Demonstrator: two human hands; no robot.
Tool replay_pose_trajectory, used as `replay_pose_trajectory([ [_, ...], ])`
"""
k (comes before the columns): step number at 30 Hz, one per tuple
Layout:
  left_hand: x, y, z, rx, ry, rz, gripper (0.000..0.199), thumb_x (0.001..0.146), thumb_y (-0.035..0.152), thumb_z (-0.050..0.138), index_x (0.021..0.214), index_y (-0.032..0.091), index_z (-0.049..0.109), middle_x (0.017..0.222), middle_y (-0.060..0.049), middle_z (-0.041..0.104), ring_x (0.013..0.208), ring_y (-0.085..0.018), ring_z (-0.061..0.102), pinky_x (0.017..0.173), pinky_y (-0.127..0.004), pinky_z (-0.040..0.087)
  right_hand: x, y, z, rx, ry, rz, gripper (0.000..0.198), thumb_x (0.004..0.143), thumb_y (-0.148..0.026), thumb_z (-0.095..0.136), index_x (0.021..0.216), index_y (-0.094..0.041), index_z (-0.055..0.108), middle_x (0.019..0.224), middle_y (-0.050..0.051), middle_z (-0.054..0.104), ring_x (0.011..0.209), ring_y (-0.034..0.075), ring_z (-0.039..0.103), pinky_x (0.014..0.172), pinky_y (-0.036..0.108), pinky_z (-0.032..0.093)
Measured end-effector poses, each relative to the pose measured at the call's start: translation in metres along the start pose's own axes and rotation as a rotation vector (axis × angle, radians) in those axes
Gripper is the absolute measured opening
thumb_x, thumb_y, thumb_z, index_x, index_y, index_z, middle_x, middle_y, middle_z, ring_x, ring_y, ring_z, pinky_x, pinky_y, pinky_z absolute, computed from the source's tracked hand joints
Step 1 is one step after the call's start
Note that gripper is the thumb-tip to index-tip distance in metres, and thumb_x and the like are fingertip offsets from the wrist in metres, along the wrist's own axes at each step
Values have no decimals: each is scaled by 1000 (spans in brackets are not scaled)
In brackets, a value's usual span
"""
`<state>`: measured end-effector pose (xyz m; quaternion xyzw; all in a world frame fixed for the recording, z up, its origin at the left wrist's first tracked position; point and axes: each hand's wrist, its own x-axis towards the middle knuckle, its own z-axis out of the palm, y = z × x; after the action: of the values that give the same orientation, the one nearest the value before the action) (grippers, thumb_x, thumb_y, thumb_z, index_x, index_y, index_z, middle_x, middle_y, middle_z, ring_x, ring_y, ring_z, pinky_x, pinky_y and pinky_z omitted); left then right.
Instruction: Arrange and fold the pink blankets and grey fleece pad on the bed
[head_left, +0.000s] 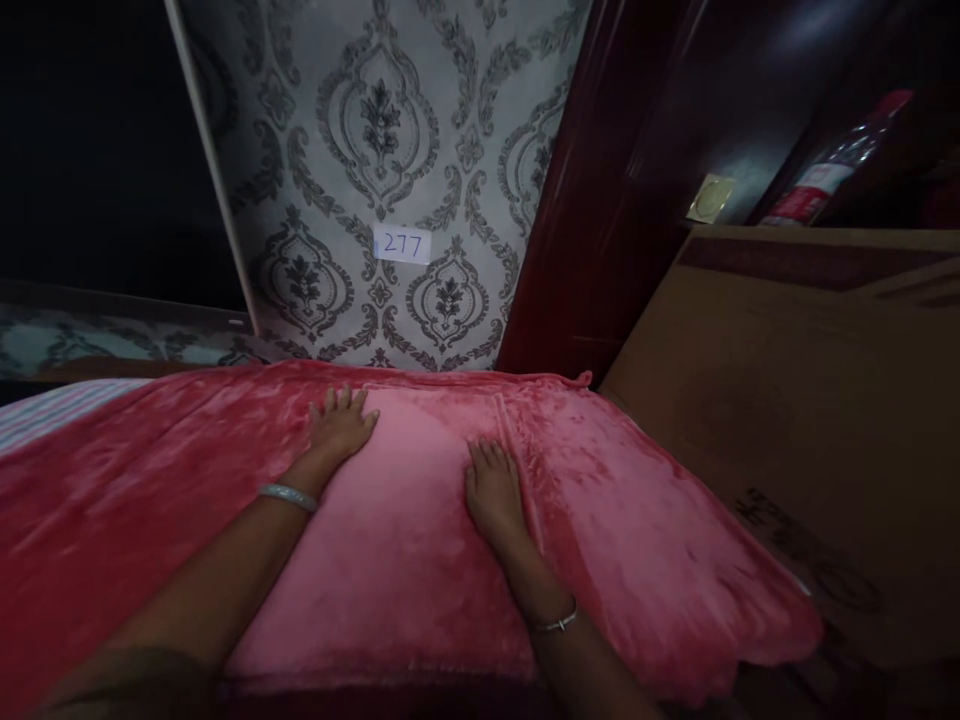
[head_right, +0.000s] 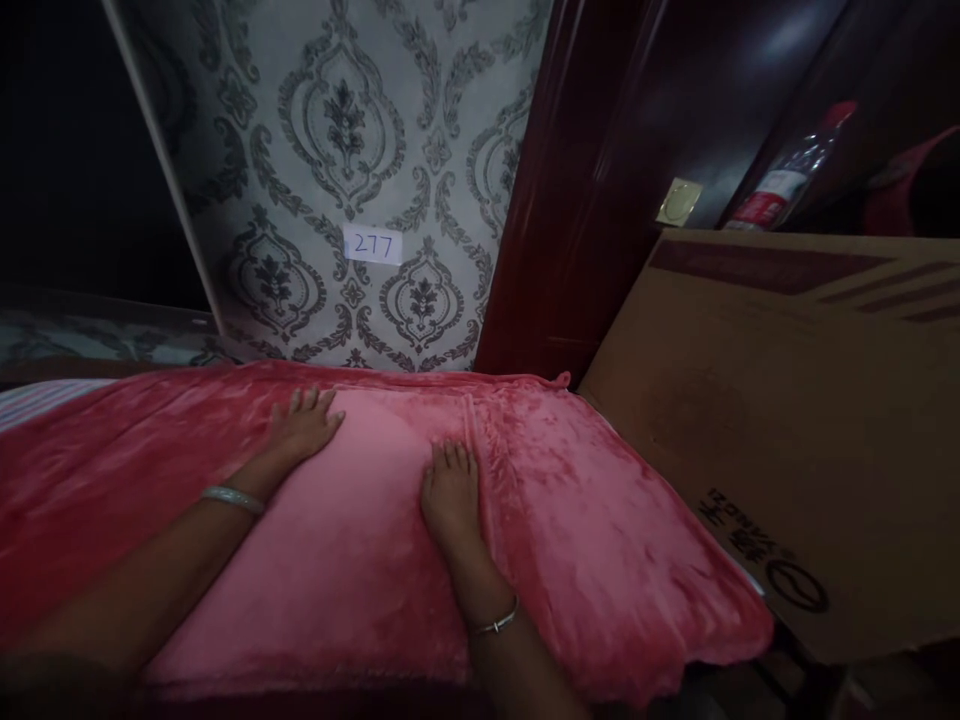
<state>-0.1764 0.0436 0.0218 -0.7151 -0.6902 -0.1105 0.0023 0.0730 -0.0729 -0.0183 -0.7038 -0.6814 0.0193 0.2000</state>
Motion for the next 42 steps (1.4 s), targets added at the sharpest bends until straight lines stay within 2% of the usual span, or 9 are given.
replay_pose_trajectory([
  [4, 8, 15, -11, 20, -39, 98, 67, 98, 40, 25, 157, 9, 34, 165, -22, 27, 153, -37, 27, 120, -67, 21, 24, -6, -15, 19, -53, -35, 55, 95, -17, 45, 150, -10, 49, 156, 16, 46, 146, 25, 40, 121, 40, 30],
  [9, 29, 69, -22, 11, -81, 282, 62, 97, 32, 32, 156, 12, 36, 165, -17, 32, 154, -34, 26, 122, -63, 21, 83, -29, -37, 60, -37, -85, 62, 92, -9, 38, 153, -12, 44, 161, 13, 40, 149, 23, 36, 121, 38, 30],
  [15, 4, 124, 23, -22, -45, 465, 59, 99, 32, 28, 155, 17, 39, 165, -13, 33, 154, -27, 26, 126, -54, 18, 103, -7, -8, 37, 14, 137, 58, 98, -18, 35, 155, -22, 43, 163, 8, 36, 153, 26, 26, 123, 51, 22],
  [19, -3, 125, 44, -30, -50, 470, 61, 99, 37, 28, 156, 16, 37, 165, -12, 32, 155, -30, 25, 126, -57, 16, 100, 12, 10, 32, -24, 157, 58, 98, -23, 36, 155, -21, 43, 164, 7, 35, 153, 28, 25, 122, 49, 23],
  [25, 24, 87, 28, -36, -54, 313, 60, 100, 47, 34, 153, 20, 44, 162, -13, 38, 153, -34, 27, 124, -65, 12, 105, 11, 8, 44, -38, 179, 59, 98, -23, 35, 156, -21, 41, 166, 6, 32, 154, 27, 23, 123, 48, 22],
  [32, 23, 31, -3, -81, 99, 212, 54, 91, 47, 64, 137, 19, 55, 145, -13, 53, 130, -31, 53, 109, -58, 45, 105, 11, 8, 56, -19, 188, 57, 98, -23, 35, 154, -22, 45, 164, 7, 35, 153, 25, 26, 121, 49, 24],
  [36, 18, 52, -3, -106, 173, 237, 56, 98, 42, 49, 148, 17, 46, 158, -17, 41, 146, -34, 37, 119, -61, 30, 106, 12, 7, 87, -3, 189, 57, 98, -22, 37, 155, -21, 43, 163, 7, 37, 153, 26, 27, 121, 47, 24],
  [38, 15, 74, 5, -127, 160, 334, 58, 101, 37, 35, 155, 15, 38, 164, -18, 32, 154, -32, 25, 124, -57, 23, 106, 13, 5, 106, 9, 187, 59, 97, -21, 38, 156, -20, 41, 162, 8, 38, 152, 25, 28, 122, 46, 24],
  [42, 3, 111, 27, -119, -73, 673, 62, 100, 43, 33, 157, 21, 36, 166, -13, 31, 156, -27, 23, 125, -58, 17, 107, 17, 4, 124, 34, 163, 59, 97, -17, 38, 156, -18, 40, 161, 9, 40, 151, 23, 29, 121, 42, 25],
])
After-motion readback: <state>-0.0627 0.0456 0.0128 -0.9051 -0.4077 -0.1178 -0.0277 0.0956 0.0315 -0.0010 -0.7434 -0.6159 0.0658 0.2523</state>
